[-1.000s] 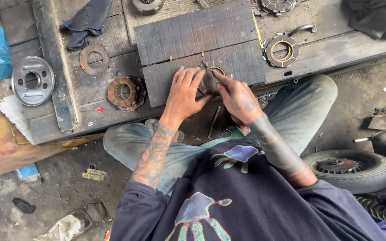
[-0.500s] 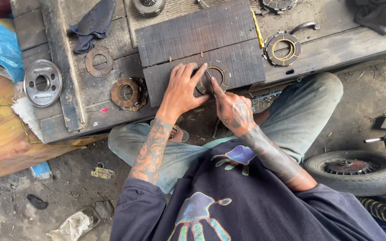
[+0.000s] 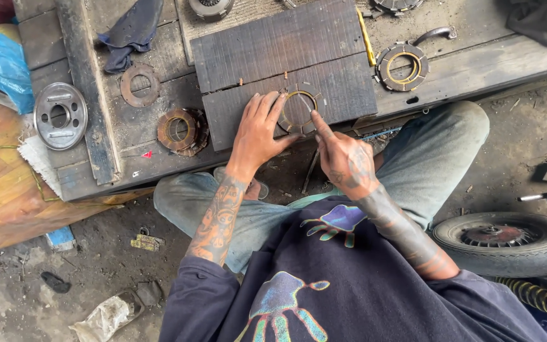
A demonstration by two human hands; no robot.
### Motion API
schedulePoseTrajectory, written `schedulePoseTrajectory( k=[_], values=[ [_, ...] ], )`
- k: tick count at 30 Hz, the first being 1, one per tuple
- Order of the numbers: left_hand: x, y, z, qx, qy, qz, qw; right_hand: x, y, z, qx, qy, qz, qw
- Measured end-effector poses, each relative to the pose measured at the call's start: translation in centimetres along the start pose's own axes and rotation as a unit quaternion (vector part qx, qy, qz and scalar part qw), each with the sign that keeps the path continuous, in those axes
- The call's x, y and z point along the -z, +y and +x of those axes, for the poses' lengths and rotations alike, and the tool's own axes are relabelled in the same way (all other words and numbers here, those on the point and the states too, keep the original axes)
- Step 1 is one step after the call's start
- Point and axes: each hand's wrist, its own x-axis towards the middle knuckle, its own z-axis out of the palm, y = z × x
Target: Marking motorcycle clutch plates with a yellow crayon on a low wooden workbench.
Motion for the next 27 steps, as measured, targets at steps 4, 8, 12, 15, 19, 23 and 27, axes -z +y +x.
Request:
schedulePoseTrajectory(
  k=[4,8,12,15,19,23,27],
  values=[
    [-0.6,0.1,-0.7,0.006,0.011,-0.003,1.000,-1.3,0.0,1.8,0.019,-0.013,0.009,1.000],
    [-0.5,0.3,-0.4,0.017,0.026,-0.014,0.999,-1.6,0.4,3.6,-0.026,-0.031,-0.002,0.999],
    [0.5,0.8,0.4,0.028,-0.007,0.011,1.000,-1.3,1.3,3.3,-0.046,-0.047,0.013,0.998],
    [0.8,0.3,1.5,0.043,-0.098,0.034,0.994,-0.7,1.0,3.3,-0.055,-0.069,0.026,0.996],
    [0.8,0.2,2.6,0.069,-0.141,0.032,0.987,-1.0,1.2,3.6,-0.060,-0.074,0.029,0.995],
    [0.4,0.5,1.7,0.096,-0.090,0.003,0.991,-1.4,1.4,3.5,-0.063,-0.055,0.036,0.996],
    [0.2,1.0,0.5,0.092,-0.012,-0.001,0.996,-1.4,1.5,3.6,-0.057,-0.059,0.027,0.996]
  ],
)
